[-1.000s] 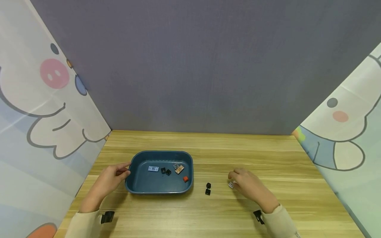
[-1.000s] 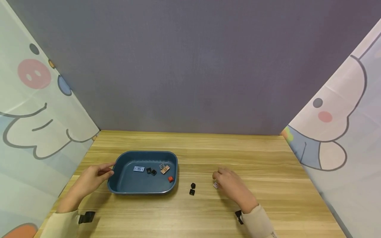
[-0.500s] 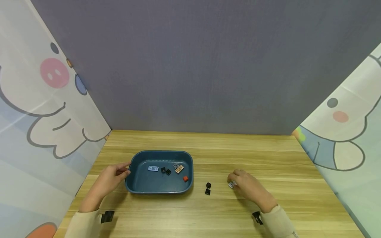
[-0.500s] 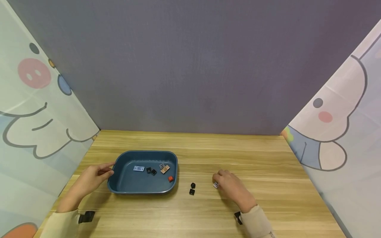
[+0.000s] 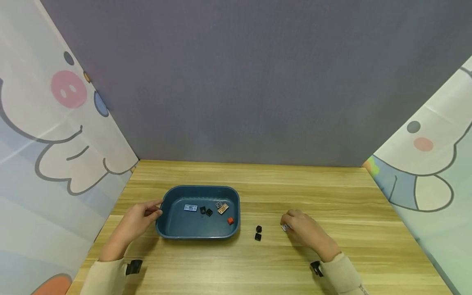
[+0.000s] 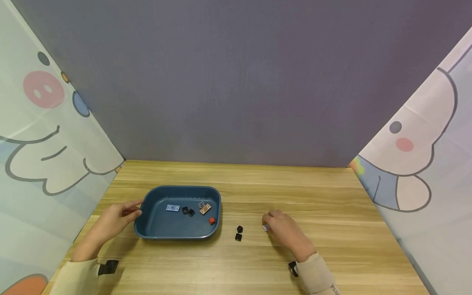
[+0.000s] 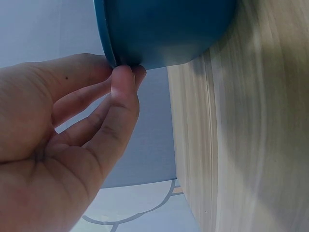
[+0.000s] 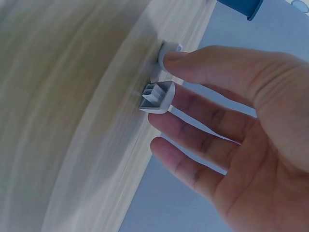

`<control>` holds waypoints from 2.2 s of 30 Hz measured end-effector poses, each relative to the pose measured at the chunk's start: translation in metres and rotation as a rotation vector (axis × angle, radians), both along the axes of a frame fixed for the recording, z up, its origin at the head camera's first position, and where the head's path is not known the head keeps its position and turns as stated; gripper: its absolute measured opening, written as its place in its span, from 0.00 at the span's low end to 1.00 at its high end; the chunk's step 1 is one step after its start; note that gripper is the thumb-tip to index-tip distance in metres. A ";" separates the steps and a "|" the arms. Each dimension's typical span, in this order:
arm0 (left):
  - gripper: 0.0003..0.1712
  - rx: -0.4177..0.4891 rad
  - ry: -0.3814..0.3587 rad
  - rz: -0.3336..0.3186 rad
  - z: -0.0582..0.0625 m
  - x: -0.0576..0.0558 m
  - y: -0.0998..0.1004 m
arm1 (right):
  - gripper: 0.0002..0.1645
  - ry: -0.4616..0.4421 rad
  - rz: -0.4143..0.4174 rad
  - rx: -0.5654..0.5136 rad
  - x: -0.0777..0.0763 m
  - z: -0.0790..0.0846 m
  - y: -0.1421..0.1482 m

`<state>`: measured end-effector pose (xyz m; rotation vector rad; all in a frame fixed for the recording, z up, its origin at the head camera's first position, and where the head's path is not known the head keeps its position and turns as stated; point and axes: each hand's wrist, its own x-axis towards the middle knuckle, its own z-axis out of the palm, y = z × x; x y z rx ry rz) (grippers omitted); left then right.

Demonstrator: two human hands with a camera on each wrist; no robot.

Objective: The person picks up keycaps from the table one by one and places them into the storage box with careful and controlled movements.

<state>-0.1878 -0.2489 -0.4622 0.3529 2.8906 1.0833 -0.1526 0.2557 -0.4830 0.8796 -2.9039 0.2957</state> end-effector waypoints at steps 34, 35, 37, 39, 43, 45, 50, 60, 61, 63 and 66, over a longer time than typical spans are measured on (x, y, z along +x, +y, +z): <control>0.23 -0.006 0.010 0.005 -0.002 -0.001 0.000 | 0.08 0.109 0.132 0.001 -0.038 0.047 -0.070; 0.23 -0.005 0.010 0.004 -0.001 -0.001 0.000 | 0.07 0.116 0.141 -0.003 -0.040 0.048 -0.074; 0.23 -0.002 0.009 0.000 -0.001 -0.001 -0.001 | 0.07 0.124 0.157 -0.002 -0.043 0.052 -0.082; 0.23 -0.001 0.013 -0.004 -0.001 -0.001 -0.001 | 0.07 0.121 0.170 -0.004 -0.046 0.055 -0.090; 0.23 0.002 0.019 -0.008 0.000 -0.001 0.000 | 0.08 0.097 0.188 0.001 -0.051 0.058 -0.104; 0.23 0.003 0.020 -0.007 -0.001 0.000 0.000 | 0.08 0.085 0.190 0.013 -0.053 0.059 -0.111; 0.22 0.009 0.025 -0.001 -0.001 0.001 0.000 | 0.08 0.082 0.215 0.039 -0.055 0.060 -0.124; 0.22 0.013 0.031 0.000 -0.001 0.002 0.001 | 0.06 0.092 0.243 0.053 -0.055 0.063 -0.137; 0.22 0.012 0.032 0.000 -0.001 0.002 0.001 | 0.07 0.089 0.243 0.059 -0.055 0.063 -0.137; 0.22 0.011 0.032 0.000 -0.001 0.001 0.001 | 0.07 0.083 0.243 0.066 -0.055 0.063 -0.137; 0.22 0.008 0.036 0.005 0.000 0.001 0.001 | 0.07 0.078 0.238 0.073 -0.056 0.063 -0.138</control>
